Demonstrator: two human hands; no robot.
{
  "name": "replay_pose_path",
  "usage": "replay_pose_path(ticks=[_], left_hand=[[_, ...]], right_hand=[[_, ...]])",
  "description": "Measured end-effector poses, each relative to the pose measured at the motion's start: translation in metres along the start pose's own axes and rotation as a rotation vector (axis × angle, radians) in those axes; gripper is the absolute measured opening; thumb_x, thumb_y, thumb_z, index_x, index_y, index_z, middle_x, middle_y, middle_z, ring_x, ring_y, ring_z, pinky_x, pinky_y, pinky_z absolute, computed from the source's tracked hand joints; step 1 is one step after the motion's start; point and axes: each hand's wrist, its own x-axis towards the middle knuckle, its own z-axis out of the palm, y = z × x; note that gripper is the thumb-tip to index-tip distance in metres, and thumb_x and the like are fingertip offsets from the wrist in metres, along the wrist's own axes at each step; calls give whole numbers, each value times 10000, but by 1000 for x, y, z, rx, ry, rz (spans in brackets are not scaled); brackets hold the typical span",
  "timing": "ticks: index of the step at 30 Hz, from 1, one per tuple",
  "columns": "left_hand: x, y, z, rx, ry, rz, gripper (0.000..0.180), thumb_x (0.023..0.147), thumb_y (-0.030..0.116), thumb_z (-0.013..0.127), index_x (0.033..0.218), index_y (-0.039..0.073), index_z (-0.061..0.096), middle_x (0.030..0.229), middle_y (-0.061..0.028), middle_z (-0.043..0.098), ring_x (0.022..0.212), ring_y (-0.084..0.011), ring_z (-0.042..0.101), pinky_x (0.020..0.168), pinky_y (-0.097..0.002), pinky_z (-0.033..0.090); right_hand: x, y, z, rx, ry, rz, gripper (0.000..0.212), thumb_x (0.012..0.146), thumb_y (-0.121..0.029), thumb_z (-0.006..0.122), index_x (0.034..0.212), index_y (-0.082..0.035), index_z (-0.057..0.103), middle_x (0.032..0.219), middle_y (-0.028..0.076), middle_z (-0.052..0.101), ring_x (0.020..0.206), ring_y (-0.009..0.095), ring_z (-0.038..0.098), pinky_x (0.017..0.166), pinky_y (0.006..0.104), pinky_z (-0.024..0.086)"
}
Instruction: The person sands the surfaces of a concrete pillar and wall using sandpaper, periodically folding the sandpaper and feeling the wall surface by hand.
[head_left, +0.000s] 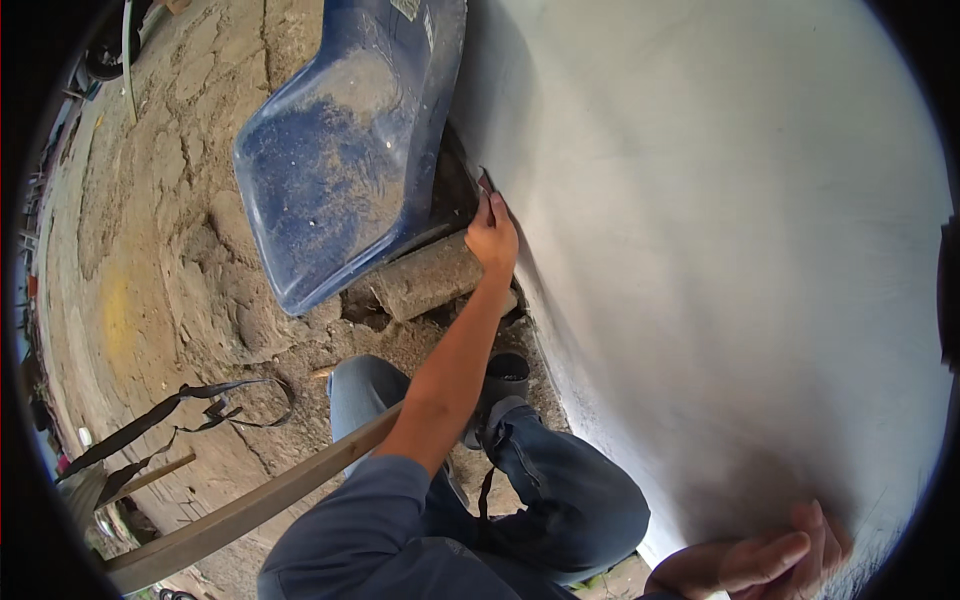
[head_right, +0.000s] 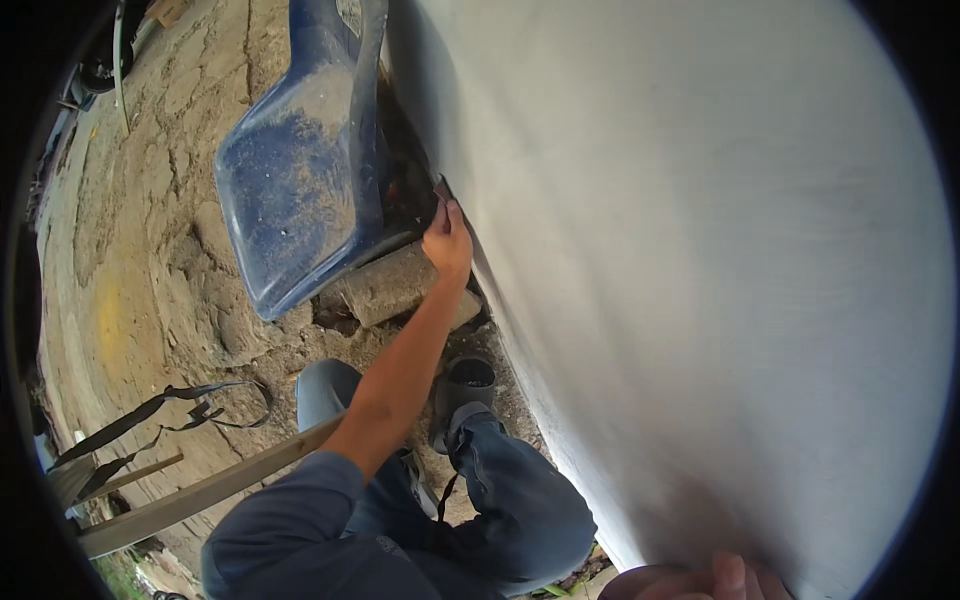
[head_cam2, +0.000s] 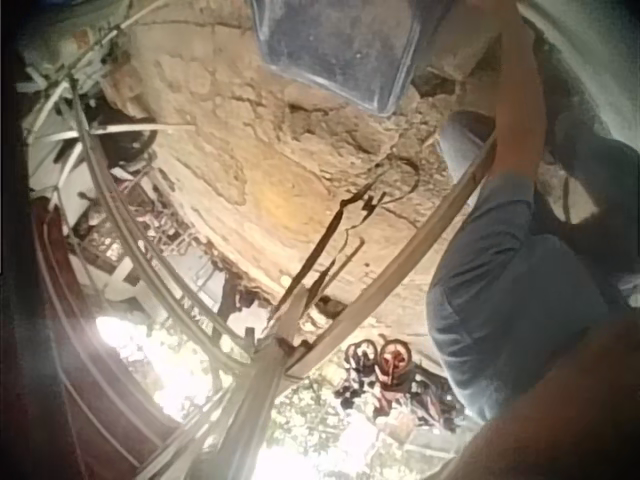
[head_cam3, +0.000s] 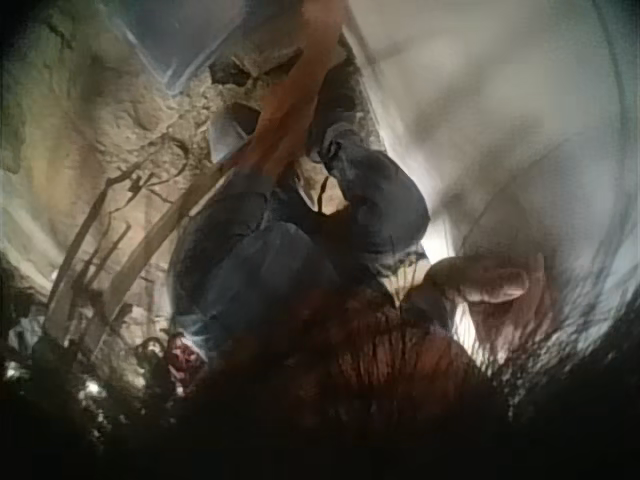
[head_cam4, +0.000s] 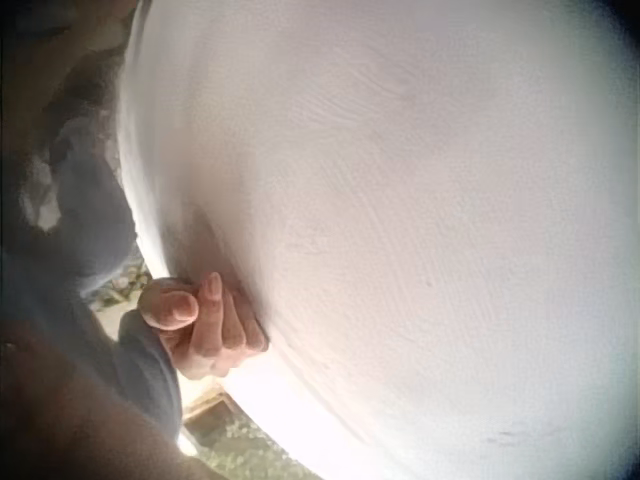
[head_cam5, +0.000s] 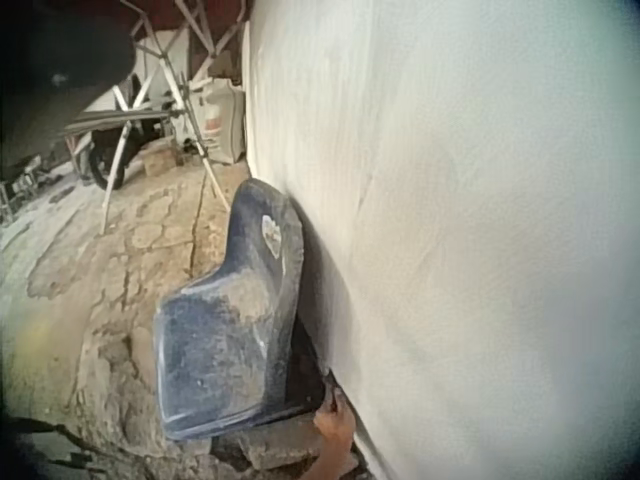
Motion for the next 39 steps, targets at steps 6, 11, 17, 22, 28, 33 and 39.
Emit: replay_pose_path(ticks=[6, 11, 17, 22, 28, 33, 39], left_hand=[[-3, -11, 8, 16, 55, -41, 459, 958, 431, 519, 1194, 71, 677, 891, -216, 709, 808, -369, 697, 726, -419, 536], [10, -13, 15, 62, 44, -77, 383, 966, 364, 543, 1113, 53, 711, 751, -248, 666, 658, -381, 672, 593, -459, 498], [40, -31, 1, 162, -142, 7, 338, 964, 302, 553, 1091, 30, 709, 755, -249, 657, 668, -394, 667, 594, -442, 494], [-2, -24, 14, 22, 33, 20, 315, 953, 299, 566, 1030, 28, 709, 781, -252, 653, 731, -394, 678, 640, -425, 504], [49, -18, 10, 4, 52, 102, 253, 908, 155, 559, 1065, 25, 709, 828, -259, 660, 733, -400, 672, 617, -417, 495], [0, -21, 18, -47, 106, 179, 250, 914, 206, 585, 928, -16, 698, 741, -287, 602, 719, -396, 683, 609, -458, 509], [19, -26, 5, 83, -28, 109, 257, 874, 200, 543, 968, 49, 728, 836, -237, 669, 788, -412, 673, 726, -473, 548]], right_hand=[[-3, -6, 1, 64, 47, 72, 275, 968, -239, 511, 851, -42, 663, 600, 5, 560, 557, 123, 527, 562, 232, 419], [-9, -7, 0, 106, 80, 42, 278, 967, -248, 515, 851, -45, 665, 600, 7, 564, 555, 120, 524, 563, 229, 416], [-9, -8, 0, 156, 107, 27, 282, 965, -258, 521, 850, -48, 669, 600, 9, 569, 551, 116, 521, 564, 225, 412], [-6, -1, 3, 168, 123, 3, 285, 964, -267, 525, 850, -50, 671, 600, 10, 572, 549, 113, 518, 564, 222, 409], [-2, 6, 8, 280, 161, -7, 290, 963, -278, 531, 849, -54, 674, 600, 12, 577, 546, 110, 514, 565, 218, 405], [-2, -6, 23, 283, 157, -14, 286, 954, -281, 544, 850, -51, 677, 608, 21, 584, 561, 122, 525, 575, 234, 415], [-21, -6, 26, 351, 139, 12, 277, 936, -281, 567, 851, -43, 682, 626, 37, 595, 595, 150, 548, 595, 267, 438]])
